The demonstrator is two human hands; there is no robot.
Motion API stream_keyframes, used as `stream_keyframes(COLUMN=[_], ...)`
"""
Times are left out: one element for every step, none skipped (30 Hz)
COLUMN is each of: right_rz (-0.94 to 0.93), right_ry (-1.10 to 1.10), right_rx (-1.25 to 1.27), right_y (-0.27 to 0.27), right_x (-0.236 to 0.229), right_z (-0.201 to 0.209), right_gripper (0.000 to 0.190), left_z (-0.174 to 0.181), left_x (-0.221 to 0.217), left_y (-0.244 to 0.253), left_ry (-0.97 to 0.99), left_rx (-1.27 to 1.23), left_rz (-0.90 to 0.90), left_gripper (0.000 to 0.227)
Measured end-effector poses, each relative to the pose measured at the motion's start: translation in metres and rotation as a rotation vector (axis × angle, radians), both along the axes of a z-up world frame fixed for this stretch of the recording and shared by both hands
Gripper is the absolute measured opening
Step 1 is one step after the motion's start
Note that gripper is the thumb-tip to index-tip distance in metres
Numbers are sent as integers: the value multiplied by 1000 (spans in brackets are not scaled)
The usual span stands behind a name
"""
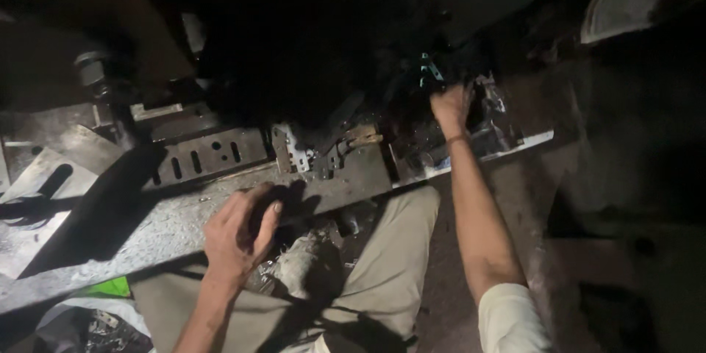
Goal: The person operates a manual punching machine to create holes in small metal brackets. They repeatedly pick up brackets, position them under the punch, and pull the lever to stamp the metal, then place the finished pieces into a pile.
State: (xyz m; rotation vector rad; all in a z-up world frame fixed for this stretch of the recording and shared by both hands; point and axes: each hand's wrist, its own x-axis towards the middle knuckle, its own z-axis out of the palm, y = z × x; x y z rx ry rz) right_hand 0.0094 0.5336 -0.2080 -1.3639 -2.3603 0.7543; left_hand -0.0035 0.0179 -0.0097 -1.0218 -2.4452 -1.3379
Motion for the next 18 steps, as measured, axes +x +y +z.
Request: stream_keyframes(right_rz=[-3,-14,-16,-29,-31,-32,-14,33,77,160,285,403,449,403,365,286,215,157], right_ry=[-27,-59,-88,-118,-152,-180,-208,-222,-224,-200,-235,-254,-247,-228,-203,-173,-160,-146], right_rx=[36,74,98,126,144,165,193,250,305,440,459,474,464,451,435,424,406,394], right_y=[8,15,20,25,25,26,24,23,23,24,27,28,30,33,37,41,43,42], right_x=[-9,-19,-26,-36,-45,-53,-60,-59,-57,-55,-49,-42,-36,-29,-24,-27,-33,-41], right_z=[-8,-14,-20,-23,-26,-28,-32,-38,-44,-49,-54,-60,-65,-68,-70,-68,-65,-63], right_gripper=[78,79,80,80,81,82,83,84,85,87,74,75,76,78,79,80,81,83], left_z=[0,-1,-1,-1,-2,-2,-2,-2,-3,-5,-7,-8,-8,-8,-6,-5,-4,-3], left_x=[0,1,2,2,2,2,2,2,2,1,0,0,0,-1,1,0,0,0], left_y=[0,1,1,3,3,3,3,4,4,5,6,5,6,5,6,8,9,11], left_ry=[-18,-35,-40,-40,-41,-47,-53,-64,-117,-172,-226,-203,-180,-156,-123,-84,-44,-59], left_rx=[2,3,8,16,25,13,2,-9,-38,-68,-98,-97,-97,-101,-75,-46,-16,-22], left_rz=[10,18,23,26,29,35,41,44,66,87,108,99,90,76,58,39,19,33], left_gripper=[28,28,28,27,27,28,29,31,33,35,37,36,36,35,34,33,33,33])
